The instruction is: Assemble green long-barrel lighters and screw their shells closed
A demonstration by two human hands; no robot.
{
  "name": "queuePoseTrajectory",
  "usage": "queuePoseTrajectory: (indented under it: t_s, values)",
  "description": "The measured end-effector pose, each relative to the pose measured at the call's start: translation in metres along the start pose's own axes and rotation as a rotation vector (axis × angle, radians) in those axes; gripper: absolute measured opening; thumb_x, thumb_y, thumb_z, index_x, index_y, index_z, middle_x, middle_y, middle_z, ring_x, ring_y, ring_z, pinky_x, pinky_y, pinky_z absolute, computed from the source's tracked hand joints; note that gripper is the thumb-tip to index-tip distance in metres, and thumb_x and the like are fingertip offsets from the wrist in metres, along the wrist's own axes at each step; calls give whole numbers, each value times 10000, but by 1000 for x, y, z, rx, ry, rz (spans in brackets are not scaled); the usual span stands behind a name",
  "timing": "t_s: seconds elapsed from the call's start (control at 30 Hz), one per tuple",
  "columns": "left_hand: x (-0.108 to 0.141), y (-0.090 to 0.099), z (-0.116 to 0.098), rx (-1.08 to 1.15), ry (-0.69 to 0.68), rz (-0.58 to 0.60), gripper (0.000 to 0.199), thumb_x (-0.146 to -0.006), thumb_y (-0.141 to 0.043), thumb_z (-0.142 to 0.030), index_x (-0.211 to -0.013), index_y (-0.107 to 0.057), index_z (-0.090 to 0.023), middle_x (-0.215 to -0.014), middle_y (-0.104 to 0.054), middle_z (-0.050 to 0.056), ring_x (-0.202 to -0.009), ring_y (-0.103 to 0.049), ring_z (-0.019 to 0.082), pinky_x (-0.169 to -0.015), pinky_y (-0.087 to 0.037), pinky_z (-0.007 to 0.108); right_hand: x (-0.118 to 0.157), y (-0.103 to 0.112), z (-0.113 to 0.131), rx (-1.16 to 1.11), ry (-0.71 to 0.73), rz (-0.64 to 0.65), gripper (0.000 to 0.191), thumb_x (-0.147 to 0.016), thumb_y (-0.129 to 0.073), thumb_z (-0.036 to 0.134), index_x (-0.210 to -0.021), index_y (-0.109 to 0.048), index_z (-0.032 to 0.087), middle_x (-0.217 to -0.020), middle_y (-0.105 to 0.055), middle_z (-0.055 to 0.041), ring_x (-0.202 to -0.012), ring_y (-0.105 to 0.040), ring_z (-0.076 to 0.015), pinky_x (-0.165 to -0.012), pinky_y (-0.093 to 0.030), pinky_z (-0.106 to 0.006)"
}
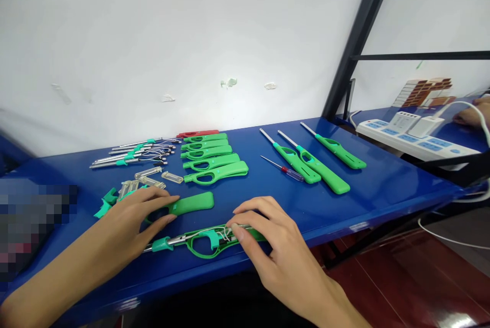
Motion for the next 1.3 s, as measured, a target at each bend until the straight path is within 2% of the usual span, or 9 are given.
queuePoseTrajectory:
  t_s: [0.23, 0.47, 0.6, 0.7, 0.77, 0.9, 1.03, 1.2, 1.3]
  values:
    - [2, -3, -2, 31, 47, -49, 305, -1029, -539, -408, -1191, -712, -217, -1107, -708, 96, -1091, -656, 335, -937, -541, 509, -1, 0, 1, 13, 20, -16, 169, -1102, -575, 236, -1099, -723, 318, -1191, -706, -4, -1171, -639, -177, -999, -490, -304]
    - [1, -5, 2, 3, -4, -135, 257, -1027, -546, -359, -1223, -632, -217, -1134, -733, 92, -1068, -714, 331, -912, -561, 516, -1, 0, 2, 2, 33, -34, 192, -1098, -574, 218, -1159, -708, 342, -1178, -709, 24, -1149, -645, -153, -984, -499, -273]
    - [0, 7, -5, -88, -82, -226, 251, -1030, -559, -334, -1231, -615, -196, -1116, -761, 106, -1023, -744, 343, -879, -580, 523, -1, 2, 1, -8, 26, -58, 199, -1089, -588, 236, -1212, -693, 352, -1183, -719, 22, -1149, -660, -163, -973, -527, -276]
    - [2, 25, -22, -104, -133, -322, 251, -1049, -561, -348, -1249, -609, -205, -1140, -766, 97, -1008, -751, 309, -859, -593, 462, 1, 9, 3, 6, 47, -143, 250, -1072, -613, 242, -1296, -659, 343, -1235, -726, 5, -1177, -678, -173, -1009, -543, -278]
    - [5, 35, -42, -70, -211, -360, 242, -1066, -554, -329, -1271, -604, -209, -1137, -767, 78, -997, -751, 263, -873, -595, 409, 5, 16, 9, 59, 113, -205, 364, -1047, -651, 242, -1400, -607, 317, -1349, -703, -28, -1264, -665, -191, -1086, -532, -292]
    - [13, 40, -87, -46, -389, -361, 230, -1068, -543, -178, -1285, -620, -168, -1123, -790, 68, -1032, -757, 221, -957, -591, 365, 13, 22, 23, 268, 287, -140, 549, -1019, -709, 292, -1536, -533, 232, -1575, -591, -104, -1394, -619, -227, -1171, -510, -306]
    - [19, 32, -110, -23, -441, -358, 244, -1063, -543, -158, -1289, -633, -139, -1096, -799, 73, -1032, -757, 228, -918, -624, 345, 19, 22, 26, 380, 386, -91, 424, -1046, -677, 248, -1462, -620, 198, -1415, -734, -87, -1232, -734, -197, -1134, -548, -277]
    - [21, 29, -97, -7, -385, -291, 392, -1098, -560, -307, -1461, -563, -159, -1236, -773, 103, -1145, -720, 264, -1009, -604, 409, 15, 29, 16, 229, 259, -127, 429, -987, -773, 344, -1406, -694, 293, -1212, -813, -18, -1010, -802, -185, -954, -641, -233]
    - [22, 34, -81, 36, -363, -236, 384, -1128, -504, -305, -1498, -551, -214, -1239, -761, 81, -1117, -718, 236, -1015, -583, 390, 10, 37, 7, 158, 152, -120, 364, -973, -784, 379, -1333, -742, 346, -1186, -821, -3, -1010, -798, -204, -908, -655, -261]
Point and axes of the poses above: each hand's wrist, its own x-axis away from the middle knuckle, its own y-axis out of the back of the hand, z = x × y, the point moved 4 cm from there along -x, towards the middle knuckle
